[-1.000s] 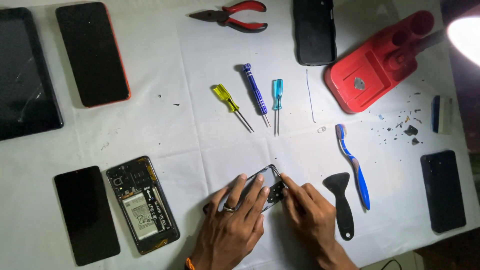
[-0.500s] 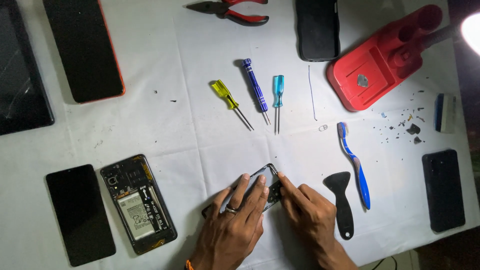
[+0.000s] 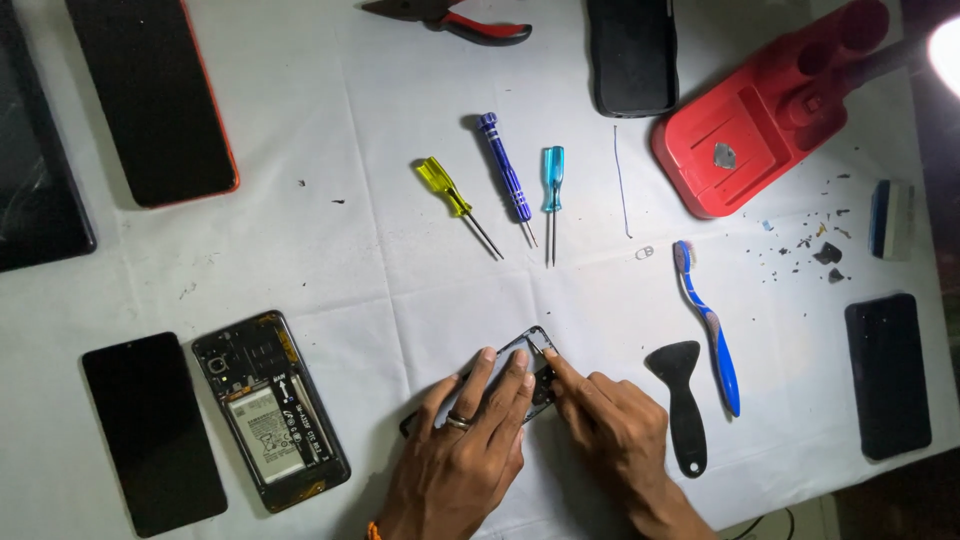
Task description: The person is unscrewing the internal plate of a smartphone and then aligning a new back cover component on a repair bench.
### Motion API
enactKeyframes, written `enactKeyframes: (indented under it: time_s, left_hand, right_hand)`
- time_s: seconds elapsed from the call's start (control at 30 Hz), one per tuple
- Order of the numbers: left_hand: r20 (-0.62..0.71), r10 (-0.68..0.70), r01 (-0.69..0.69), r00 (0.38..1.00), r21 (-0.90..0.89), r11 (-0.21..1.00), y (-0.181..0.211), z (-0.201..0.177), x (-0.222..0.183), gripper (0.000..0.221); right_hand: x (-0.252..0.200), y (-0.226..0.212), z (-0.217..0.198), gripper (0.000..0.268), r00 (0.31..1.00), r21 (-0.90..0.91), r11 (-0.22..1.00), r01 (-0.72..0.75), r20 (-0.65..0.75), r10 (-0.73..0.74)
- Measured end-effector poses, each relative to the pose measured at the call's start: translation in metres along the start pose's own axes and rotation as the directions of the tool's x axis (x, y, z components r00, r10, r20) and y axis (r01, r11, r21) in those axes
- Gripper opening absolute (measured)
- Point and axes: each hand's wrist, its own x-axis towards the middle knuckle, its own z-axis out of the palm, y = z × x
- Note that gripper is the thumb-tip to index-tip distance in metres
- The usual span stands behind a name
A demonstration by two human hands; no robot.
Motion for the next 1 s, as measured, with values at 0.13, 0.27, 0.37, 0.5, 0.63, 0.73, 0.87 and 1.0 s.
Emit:
enactKeyframes:
  time_s: [0.13,0.27,0.37,0.5,0.63,0.73,0.87,1.0]
  left_hand:
    - [-0.02,0.004,-0.003,1.0,0.021,1.0,-0.001,-0.001,0.001,0.045]
    - [-0.018,-0.018,0.017,1.0,-0.027,0.999,0.0,0.001,-0.001,0.047]
    - [-0.021,-0.008,0.009,1.0,0.033,0.999,0.002,0.002,-0.002,0.045]
    - [-0.058,-0.017,0.025,0.998,0.14,0.99,0.007,0.006,-0.002,0.043]
    - [-0.052,-0.023,0.036,0.998,0.268,0.963,0.013,0.008,-0.001,0.039]
    - [-0.082,-0.007,0.026,0.997,0.222,0.975,0.013,0.014,-0.002,0.039]
    - [-0.089,-0.019,0.037,0.996,0.209,0.977,0.014,0.019,-0.006,0.039]
    - [-0.082,-0.019,0.034,0.996,0.189,0.981,0.013,0.018,-0.007,0.039]
  right_hand:
    - [0.0,0.0,0.001,0.043,0.999,0.049,0.998,-0.048,-0.016,0.049]
    - [0.008,-0.006,-0.005,0.041,0.999,0.064,0.997,-0.05,-0.008,0.051]
    - [0.007,-0.004,-0.003,0.042,0.999,0.073,0.997,-0.033,-0.009,0.034]
    - [0.007,-0.001,-0.002,0.042,0.999,0.037,0.999,-0.013,-0.033,0.014]
    - [0.006,-0.001,-0.001,0.045,1.0,-0.022,1.0,0.012,0.009,-0.012]
    - [0.004,-0.003,-0.002,0.048,1.0,0.019,1.0,-0.007,0.03,0.006]
    - [0.007,-0.003,-0.004,0.039,0.999,0.111,0.993,-0.04,-0.025,0.043]
    - [0.003,-0.001,0.0,0.041,0.999,0.045,0.999,-0.02,-0.027,0.021]
